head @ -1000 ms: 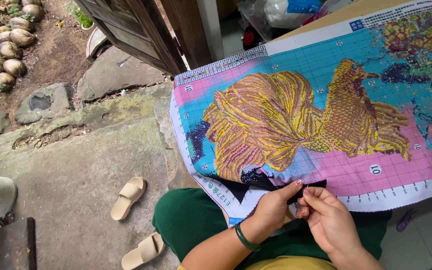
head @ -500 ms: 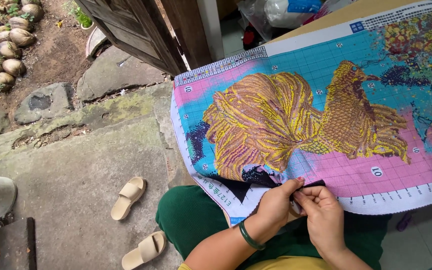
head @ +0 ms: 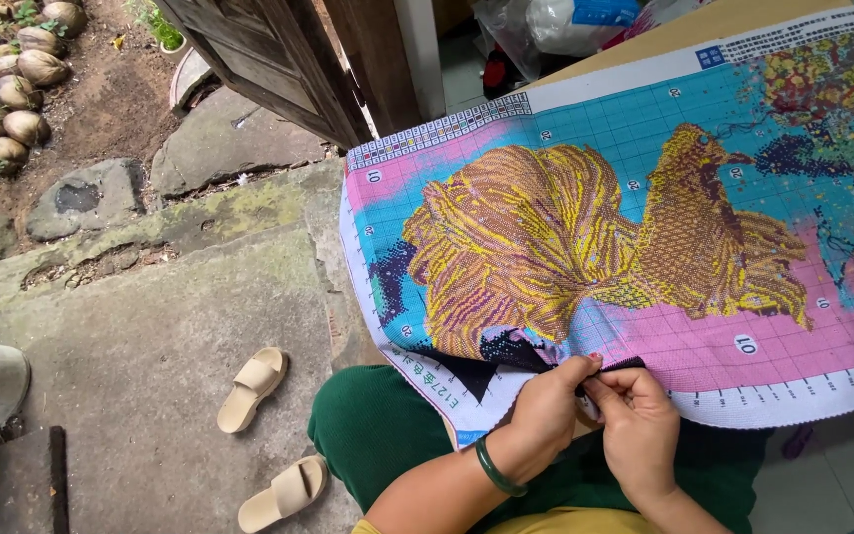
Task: The person is working on a large, colorful patterned canvas, performing cross-stitching or embroidery by pulling a needle and thread through the fabric.
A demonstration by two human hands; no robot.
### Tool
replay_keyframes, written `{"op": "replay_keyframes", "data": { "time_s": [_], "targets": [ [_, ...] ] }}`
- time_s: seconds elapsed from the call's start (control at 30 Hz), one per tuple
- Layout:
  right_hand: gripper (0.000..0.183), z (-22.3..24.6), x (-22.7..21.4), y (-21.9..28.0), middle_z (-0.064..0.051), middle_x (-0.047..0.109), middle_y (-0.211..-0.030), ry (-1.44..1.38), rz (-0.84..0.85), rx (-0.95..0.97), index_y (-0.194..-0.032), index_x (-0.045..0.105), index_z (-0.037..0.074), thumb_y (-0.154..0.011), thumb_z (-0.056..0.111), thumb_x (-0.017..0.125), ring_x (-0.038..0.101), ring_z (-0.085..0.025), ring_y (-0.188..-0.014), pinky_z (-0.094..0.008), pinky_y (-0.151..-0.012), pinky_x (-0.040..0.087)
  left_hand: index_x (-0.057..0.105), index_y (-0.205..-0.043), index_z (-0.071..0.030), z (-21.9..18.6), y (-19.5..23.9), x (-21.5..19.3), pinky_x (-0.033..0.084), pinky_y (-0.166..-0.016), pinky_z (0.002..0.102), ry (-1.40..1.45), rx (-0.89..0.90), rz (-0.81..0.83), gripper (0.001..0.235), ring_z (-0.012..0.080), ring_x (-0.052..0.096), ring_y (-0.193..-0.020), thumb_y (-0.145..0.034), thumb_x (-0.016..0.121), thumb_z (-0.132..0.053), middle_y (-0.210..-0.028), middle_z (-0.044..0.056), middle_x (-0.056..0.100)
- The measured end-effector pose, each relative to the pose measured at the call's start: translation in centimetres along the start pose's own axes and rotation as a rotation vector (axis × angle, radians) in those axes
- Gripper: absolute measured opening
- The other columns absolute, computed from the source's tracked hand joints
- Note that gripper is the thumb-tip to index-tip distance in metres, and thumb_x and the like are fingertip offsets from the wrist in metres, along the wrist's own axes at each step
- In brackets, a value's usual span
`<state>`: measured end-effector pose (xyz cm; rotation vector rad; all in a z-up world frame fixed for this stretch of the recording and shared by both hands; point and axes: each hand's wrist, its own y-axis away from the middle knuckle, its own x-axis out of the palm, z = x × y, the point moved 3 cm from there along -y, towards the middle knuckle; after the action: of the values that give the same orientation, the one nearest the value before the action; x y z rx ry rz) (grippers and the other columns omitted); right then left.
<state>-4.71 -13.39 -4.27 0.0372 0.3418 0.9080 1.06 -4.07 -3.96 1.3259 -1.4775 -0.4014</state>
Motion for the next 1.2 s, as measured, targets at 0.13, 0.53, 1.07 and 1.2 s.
{"op": "replay_keyframes", "data": {
  "time_s": [0.13, 0.53, 1.07, 1.2],
  "targets": [
    [0.008, -0.5, 0.2, -0.2, -0.005, 0.064, -0.068, -0.026, 0.001, -0.004, -0.087, 0.070, 0.003, -0.091, 0.005, 0.076, 0.054, -0.012, -0.061, -0.027, -0.056, 0.045, 0.062, -0.073, -0.013, 0.3, -0.5, -0.2, 0.042, -0.046, 0.028, 0.012, -0.020, 0.004, 0.020, 0.0143, 0.051, -0.052, -0.087, 0.075, -0.018, -0.063, 0.001, 0.052],
    [0.026, -0.2, 0.0, -0.2, -0.016, 0.069, -0.087, -0.145, -0.055, -0.139, -0.108, 0.051, 0.001, -0.092, -0.003, 0.072, 0.069, -0.018, -0.081, -0.028, -0.078, 0.056, 0.074, -0.086, -0.010, 1.6, -2.1, -0.5, 0.048, -0.065, 0.022, 0.172, -0.020, 0.084, 0.005, 0.0083, 0.061, -0.073, -0.089, 0.076, -0.013, -0.079, -0.001, 0.068],
    [0.005, 6.6, -3.3, -2.6, -0.005, 0.061, -0.101, 0.153, -0.032, -0.350, -0.097, 0.074, 0.007, -0.094, 0.005, 0.076, 0.055, -0.016, -0.096, -0.026, -0.092, 0.044, 0.064, -0.140, -0.026, -4.0, 3.3, 0.0, 0.035, -0.118, 0.022, -0.627, 0.081, 0.108, 0.060, 0.0052, 0.049, -0.142, -0.088, 0.057, -0.056, -0.149, -0.007, 0.060],
    [0.024, 6.7, -5.8, -4.4, -0.012, 0.063, -0.118, -0.489, -0.012, -0.291, -0.103, 0.056, 0.012, -0.099, -0.011, 0.053, 0.056, -0.011, -0.091, -0.018, -0.084, 0.048, 0.077, -0.118, -0.003, -4.5, 4.1, 0.3, 0.059, -0.095, 0.033, 0.023, 0.010, 0.007, 0.040, 0.0203, 0.070, -0.115, -0.086, 0.077, -0.026, -0.124, 0.008, 0.076]
  ]
}}
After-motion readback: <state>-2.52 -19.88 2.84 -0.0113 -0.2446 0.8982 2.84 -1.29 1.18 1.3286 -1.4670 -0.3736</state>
